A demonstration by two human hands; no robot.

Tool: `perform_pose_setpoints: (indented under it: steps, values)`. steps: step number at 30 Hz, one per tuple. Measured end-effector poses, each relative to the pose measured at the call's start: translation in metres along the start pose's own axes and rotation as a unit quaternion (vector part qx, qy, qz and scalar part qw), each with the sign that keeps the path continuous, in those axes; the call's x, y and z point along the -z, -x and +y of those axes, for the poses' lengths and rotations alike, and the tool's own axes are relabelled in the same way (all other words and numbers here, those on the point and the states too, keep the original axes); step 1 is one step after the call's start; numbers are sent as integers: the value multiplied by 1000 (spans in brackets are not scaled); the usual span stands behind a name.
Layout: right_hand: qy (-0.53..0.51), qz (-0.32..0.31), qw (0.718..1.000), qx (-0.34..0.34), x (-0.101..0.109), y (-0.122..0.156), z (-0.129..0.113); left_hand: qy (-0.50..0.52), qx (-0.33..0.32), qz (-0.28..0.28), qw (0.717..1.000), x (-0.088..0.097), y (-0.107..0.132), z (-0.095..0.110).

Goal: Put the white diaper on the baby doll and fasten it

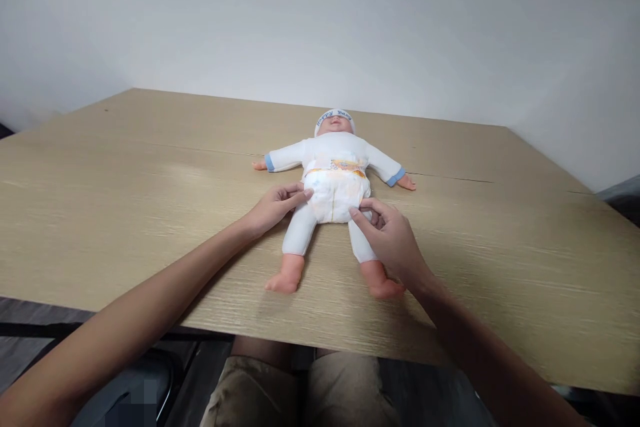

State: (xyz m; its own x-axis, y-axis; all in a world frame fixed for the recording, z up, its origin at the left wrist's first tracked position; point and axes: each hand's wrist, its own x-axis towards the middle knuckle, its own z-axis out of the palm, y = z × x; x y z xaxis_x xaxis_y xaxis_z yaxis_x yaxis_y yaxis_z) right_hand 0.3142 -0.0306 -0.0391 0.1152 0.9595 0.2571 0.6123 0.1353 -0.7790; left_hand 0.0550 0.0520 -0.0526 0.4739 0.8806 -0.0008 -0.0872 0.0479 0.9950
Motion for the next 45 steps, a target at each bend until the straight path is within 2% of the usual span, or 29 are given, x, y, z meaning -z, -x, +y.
perform_pose_setpoints:
  steps: [5,10,17,22,27,32,34,36,39,41,45]
  values:
    - [4,35,999,19,-4,0,0,-10,8,16,1000,-1,0,0]
    - [-2,49,998,44,-5,-4,3,-32,-16,48,998,-1,0,-1]
    - [-14,18,997,67,-5,-11,9,-40,-26,68,997,-1,1,-3]
    - [23,40,994,98,-3,-10,3,-42,-47,104,993,1,-1,-11]
    - [0,61,993,102,6,-10,0,-86,-103,148,980,7,-5,-16]
    - [-4,127,986,103,9,-19,18,-174,-136,206,953,15,-10,-19]
    - [41,164,978,123,7,-29,31,-195,-142,238,941,21,-13,-20]
    - [117,193,966,129,4,-42,46,-247,-149,281,915,28,-19,-20]
    - [246,194,944,106,-1,-69,65,-410,-166,330,834,41,-36,-19]
    - [307,174,929,109,-5,-91,73,-513,-178,310,780,49,-53,-18]
    - [345,135,921,120,-16,-136,80,-587,-174,255,748,60,-93,-16]
